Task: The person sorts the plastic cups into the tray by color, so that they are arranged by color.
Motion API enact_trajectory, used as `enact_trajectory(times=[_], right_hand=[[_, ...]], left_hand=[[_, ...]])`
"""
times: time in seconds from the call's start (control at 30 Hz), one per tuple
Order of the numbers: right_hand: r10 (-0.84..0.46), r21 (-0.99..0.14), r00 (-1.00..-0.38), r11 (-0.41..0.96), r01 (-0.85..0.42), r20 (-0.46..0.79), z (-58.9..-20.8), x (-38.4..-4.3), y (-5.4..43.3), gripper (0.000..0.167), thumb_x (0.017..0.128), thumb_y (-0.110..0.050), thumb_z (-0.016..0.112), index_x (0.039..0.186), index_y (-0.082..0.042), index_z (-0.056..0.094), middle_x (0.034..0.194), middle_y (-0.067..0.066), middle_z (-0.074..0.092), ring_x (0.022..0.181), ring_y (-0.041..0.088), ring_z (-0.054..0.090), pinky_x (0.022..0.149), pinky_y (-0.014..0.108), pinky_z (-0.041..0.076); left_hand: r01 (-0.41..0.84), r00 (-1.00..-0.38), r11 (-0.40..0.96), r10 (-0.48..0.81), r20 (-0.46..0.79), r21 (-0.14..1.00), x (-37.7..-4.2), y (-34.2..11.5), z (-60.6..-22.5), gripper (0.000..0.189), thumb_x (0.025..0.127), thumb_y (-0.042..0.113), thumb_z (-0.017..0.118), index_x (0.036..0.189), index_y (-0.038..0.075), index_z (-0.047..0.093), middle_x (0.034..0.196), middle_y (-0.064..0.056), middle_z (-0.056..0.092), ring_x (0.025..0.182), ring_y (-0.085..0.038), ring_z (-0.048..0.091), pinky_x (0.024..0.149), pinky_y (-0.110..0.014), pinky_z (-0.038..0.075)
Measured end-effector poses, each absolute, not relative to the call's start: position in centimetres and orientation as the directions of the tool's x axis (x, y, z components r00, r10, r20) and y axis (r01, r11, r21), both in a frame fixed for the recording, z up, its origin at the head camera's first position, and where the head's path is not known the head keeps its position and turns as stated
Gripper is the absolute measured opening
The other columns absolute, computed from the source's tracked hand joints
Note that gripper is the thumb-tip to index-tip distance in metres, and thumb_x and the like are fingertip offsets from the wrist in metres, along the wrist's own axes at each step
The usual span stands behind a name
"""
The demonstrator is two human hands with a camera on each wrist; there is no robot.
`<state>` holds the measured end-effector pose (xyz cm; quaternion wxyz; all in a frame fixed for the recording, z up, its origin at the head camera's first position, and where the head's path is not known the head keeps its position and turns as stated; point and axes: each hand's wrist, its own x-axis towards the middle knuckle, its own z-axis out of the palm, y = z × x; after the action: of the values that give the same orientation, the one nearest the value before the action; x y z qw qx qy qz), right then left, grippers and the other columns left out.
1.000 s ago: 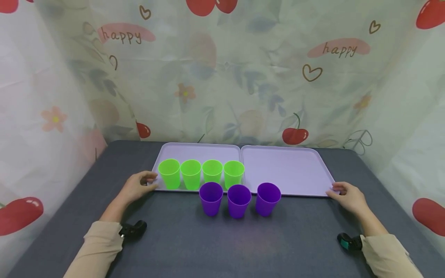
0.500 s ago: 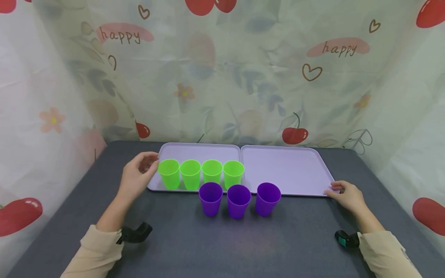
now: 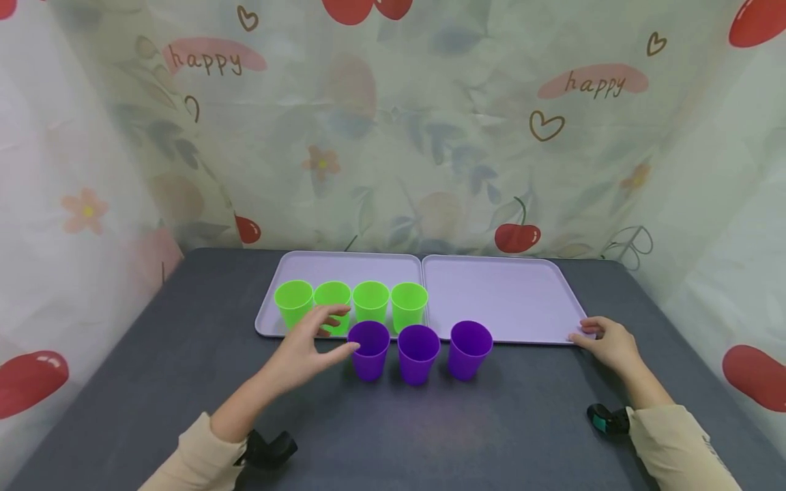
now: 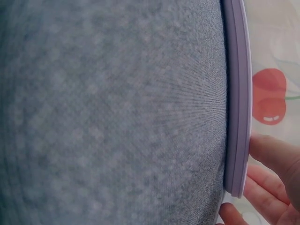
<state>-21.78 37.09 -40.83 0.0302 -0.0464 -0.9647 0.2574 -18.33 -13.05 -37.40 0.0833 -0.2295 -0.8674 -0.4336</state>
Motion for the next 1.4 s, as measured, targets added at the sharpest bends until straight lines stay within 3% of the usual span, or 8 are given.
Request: enact_trajectory(times=[0.27, 0.83, 1.4], right_hand=[[0.111, -0.503, -0.993, 0.860, 0.081, 0.030, -40.8, -21.7, 36.9, 0.048, 0.086, -0.027, 0.066, 0.112, 0.012, 0.054, 0.112, 0.033, 0.059, 0.100, 0.046, 0.053, 0.081, 0.052, 0.041], [0.111, -0.504, -0.994, 0.859, 0.087, 0.018, -40.7, -21.8, 37.0, 0.049, 0.086, -0.028, 0.065, 0.112, 0.012, 0.054, 0.112, 0.033, 0.059, 0.100, 0.046, 0.053, 0.082, 0.053, 0.041], [0.112, -0.499, -0.994, 0.861, 0.094, 0.007, -40.5, -21.7, 36.9, 0.049, 0.086, -0.028, 0.065, 0.112, 0.012, 0.053, 0.112, 0.034, 0.058, 0.102, 0.047, 0.052, 0.083, 0.054, 0.040]], left_hand=[[0.468, -0.878, 0.488, 0.348, 0.328, 0.737, -18.1, -11.6, -38.8, 0.070, 0.075, 0.022, 0.078, 0.133, 0.002, 0.044, 0.130, -0.018, 0.050, 0.116, -0.032, 0.052, 0.091, -0.045, 0.049], [0.493, -0.868, 0.481, 0.326, 0.375, 0.725, -18.3, -10.8, -39.0, 0.064, 0.073, 0.016, 0.079, 0.128, 0.003, 0.049, 0.120, -0.012, 0.059, 0.113, -0.026, 0.056, 0.086, -0.043, 0.051], [0.480, -0.876, 0.501, 0.307, 0.372, 0.720, -18.2, -10.9, -37.9, 0.060, 0.074, 0.018, 0.078, 0.126, 0.004, 0.051, 0.120, -0.009, 0.060, 0.113, -0.024, 0.055, 0.088, -0.044, 0.051]])
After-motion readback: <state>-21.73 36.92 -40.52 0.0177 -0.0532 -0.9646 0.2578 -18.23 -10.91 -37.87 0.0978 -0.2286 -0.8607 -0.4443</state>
